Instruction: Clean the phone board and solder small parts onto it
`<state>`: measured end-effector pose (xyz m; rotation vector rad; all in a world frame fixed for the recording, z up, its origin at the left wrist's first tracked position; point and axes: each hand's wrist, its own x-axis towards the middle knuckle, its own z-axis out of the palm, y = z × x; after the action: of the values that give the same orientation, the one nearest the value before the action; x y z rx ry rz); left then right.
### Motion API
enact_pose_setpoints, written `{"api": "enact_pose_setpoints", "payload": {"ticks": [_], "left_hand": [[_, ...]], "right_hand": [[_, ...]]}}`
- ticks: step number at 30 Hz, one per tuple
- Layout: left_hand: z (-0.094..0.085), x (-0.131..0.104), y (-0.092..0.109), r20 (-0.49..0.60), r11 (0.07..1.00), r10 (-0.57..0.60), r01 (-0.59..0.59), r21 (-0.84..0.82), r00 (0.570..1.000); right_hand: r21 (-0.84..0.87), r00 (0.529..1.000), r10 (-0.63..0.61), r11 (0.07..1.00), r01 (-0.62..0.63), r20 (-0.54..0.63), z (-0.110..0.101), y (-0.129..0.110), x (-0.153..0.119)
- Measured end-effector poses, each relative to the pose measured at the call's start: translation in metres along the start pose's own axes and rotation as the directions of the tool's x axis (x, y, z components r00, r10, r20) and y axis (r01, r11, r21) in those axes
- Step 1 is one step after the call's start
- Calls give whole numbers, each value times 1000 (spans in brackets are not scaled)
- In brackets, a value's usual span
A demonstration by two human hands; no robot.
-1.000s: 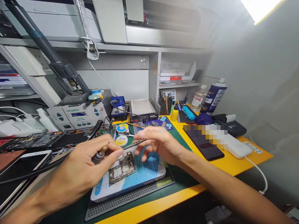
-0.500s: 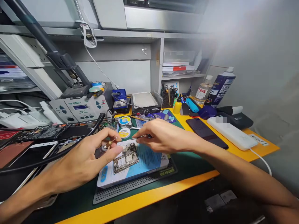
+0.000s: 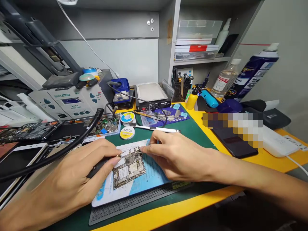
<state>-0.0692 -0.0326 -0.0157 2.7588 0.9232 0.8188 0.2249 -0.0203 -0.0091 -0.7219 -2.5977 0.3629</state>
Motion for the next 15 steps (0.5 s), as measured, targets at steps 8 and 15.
{"api": "enact_pose_setpoints", "payload": {"ticks": [8,15], "left_hand": [[-1,2,4,9,999,43,-43,-7,999],[-2,3,1,-1,996,86,-86,10,996]], "right_hand": [[-133,996,-82,988,78,-29,3,0,-3],[-59,999,-42,997,41,-19,2,-6,1]]}}
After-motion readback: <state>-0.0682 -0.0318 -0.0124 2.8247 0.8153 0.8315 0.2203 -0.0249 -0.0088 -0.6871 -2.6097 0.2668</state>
